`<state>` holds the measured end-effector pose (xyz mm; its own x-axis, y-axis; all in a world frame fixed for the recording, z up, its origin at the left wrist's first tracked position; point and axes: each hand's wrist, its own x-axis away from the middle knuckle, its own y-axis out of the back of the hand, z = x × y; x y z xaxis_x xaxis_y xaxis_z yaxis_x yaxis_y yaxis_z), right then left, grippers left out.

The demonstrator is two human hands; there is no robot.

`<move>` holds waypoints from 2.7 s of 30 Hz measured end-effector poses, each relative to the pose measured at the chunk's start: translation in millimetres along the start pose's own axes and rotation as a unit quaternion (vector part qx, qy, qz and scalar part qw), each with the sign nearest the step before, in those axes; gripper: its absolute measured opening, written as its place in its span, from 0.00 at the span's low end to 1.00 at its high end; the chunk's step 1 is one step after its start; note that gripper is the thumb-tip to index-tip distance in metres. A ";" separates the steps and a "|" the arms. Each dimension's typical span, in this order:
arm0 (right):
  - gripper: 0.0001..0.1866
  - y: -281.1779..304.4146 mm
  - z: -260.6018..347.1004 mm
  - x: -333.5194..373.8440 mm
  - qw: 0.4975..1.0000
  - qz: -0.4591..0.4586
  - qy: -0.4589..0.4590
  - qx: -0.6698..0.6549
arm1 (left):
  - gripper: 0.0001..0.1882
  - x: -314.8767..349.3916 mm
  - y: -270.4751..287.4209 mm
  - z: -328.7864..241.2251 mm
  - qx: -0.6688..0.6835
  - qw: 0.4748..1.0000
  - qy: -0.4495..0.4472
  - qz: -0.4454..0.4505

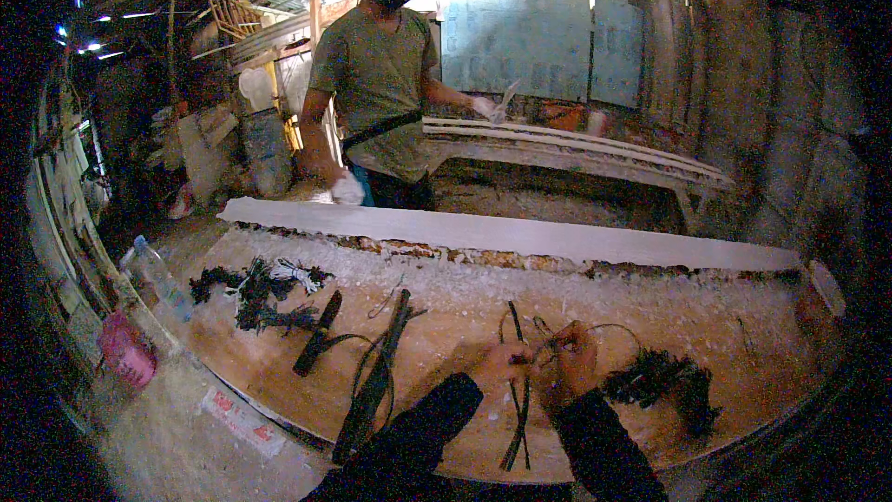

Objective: The person ties black cables into bundles using a thin wire or tie, working at a wooden table. A coworker wipes a long white board in the background. The person handles the cables one at a time and places the tied bundles on the table.

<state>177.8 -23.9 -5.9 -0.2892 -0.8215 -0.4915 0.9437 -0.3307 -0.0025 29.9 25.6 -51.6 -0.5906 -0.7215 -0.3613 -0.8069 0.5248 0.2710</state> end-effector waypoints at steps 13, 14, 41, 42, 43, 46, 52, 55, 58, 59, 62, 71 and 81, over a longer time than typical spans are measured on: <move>0.07 4.8 -11.6 -7.7 0.998 -0.012 0.004 0.058 | 0.06 -6.8 11.8 30.4 0.098 0.972 0.123 -0.173; 0.07 1.0 -4.4 -4.6 1.000 -0.012 -0.019 0.019 | 0.06 -10.2 19.0 38.4 0.111 0.965 0.117 -0.208; 0.06 2.4 4.7 -1.9 0.989 -0.037 -0.087 0.111 | 0.17 2.8 10.5 -26.8 -0.225 0.952 0.174 0.110; 0.06 5.7 -1.2 -5.1 0.988 -0.028 -0.055 0.145 | 0.17 2.8 8.7 -29.2 -0.196 0.966 0.143 0.084; 0.06 8.5 -7.0 -8.1 0.984 -0.017 -0.022 0.178 | 0.17 1.6 6.4 -27.4 -0.166 0.978 0.112 0.055; 0.07 9.2 -19.9 -10.8 0.986 -0.007 0.004 0.165 | 0.17 -2.8 5.2 -4.5 -0.070 0.997 0.023 -0.039; 0.13 -11.4 11.5 13.3 0.997 0.046 -0.064 0.003 | 0.10 -7.7 37.0 22.7 0.074 0.931 0.163 -0.317; 0.18 -21.7 34.5 28.1 0.969 0.205 -0.119 -0.061 | 0.08 -6.7 40.7 33.8 0.065 0.930 0.124 -0.340; 0.15 -27.3 43.9 34.1 0.942 0.302 -0.136 -0.049 | 0.07 -12.8 43.1 53.2 0.052 0.928 0.081 -0.359; 0.13 -26.6 44.7 34.9 0.945 0.319 -0.079 -0.010 | 0.07 -15.3 42.3 59.3 0.041 0.930 0.064 -0.360; 0.10 -21.3 42.6 30.4 0.942 0.329 -0.061 0.025 | 0.06 -18.3 39.0 70.5 0.072 0.936 0.045 -0.343; 0.06 -12.7 31.5 25.3 0.954 0.286 -0.088 -0.004 | 0.03 -22.4 23.3 86.0 -0.030 0.950 -0.009 -0.309; 0.07 -6.8 20.3 3.6 0.998 0.063 -0.029 0.000 | 0.10 -5.0 17.3 9.4 0.085 0.990 0.106 -0.028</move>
<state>167.0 -34.0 10.0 -0.1764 -0.8821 -0.4368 0.9733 -0.2227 0.0566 18.9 42.5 -53.6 -0.5446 -0.8208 -0.1722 -0.8386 0.5363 0.0958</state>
